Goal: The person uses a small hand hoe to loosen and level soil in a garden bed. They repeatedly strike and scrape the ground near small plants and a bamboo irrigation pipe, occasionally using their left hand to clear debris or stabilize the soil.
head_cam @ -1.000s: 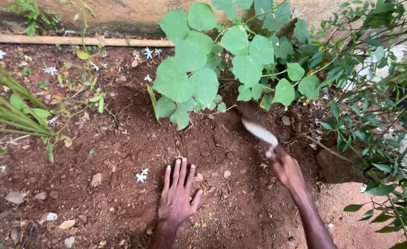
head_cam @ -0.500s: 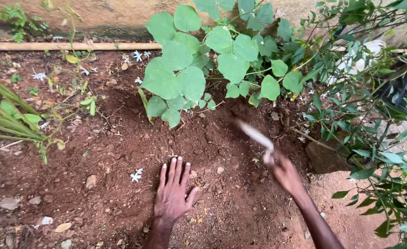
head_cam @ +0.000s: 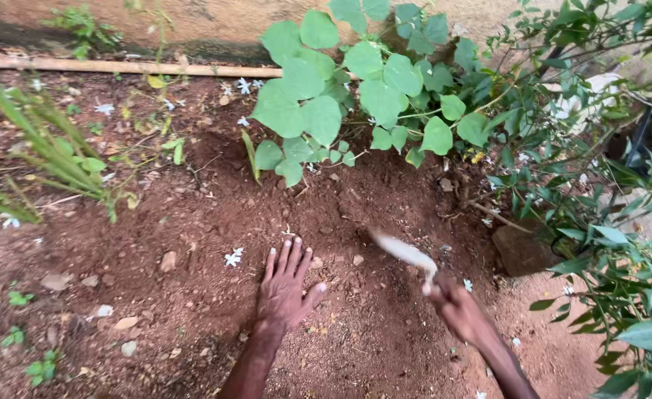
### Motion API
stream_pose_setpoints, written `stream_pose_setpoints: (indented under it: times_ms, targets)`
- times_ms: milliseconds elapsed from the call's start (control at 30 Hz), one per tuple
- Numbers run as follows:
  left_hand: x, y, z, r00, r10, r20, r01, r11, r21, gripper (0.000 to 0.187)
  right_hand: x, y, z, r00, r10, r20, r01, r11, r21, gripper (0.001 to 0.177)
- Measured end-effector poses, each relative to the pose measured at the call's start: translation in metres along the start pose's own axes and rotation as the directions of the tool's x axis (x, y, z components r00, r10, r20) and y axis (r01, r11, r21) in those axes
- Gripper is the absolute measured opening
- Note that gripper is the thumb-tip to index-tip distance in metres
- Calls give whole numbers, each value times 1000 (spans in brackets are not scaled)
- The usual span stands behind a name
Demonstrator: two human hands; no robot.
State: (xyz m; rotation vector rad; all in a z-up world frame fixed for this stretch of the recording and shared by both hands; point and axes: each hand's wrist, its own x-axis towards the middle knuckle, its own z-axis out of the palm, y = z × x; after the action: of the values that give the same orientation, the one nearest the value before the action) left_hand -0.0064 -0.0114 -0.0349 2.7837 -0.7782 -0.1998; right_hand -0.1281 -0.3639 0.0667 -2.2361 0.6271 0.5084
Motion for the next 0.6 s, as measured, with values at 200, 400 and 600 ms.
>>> stream_pose_setpoints:
  times_ms: [200,400,600]
  targets:
    - [-12,9,-24,979,-38,201,83,972,-219,119,4,-27,70,997,43,-66,-77,733,-675,47]
    - [-27,-12,-33,989,-104,100,133,928,-347,122,11,52,78,727,-667,-161,669,741,-48,34]
    - [-60,-39,5,940,-341,-7,220,622,-751,62,-10,26,137,754,-656,-23,560,661,-499,35]
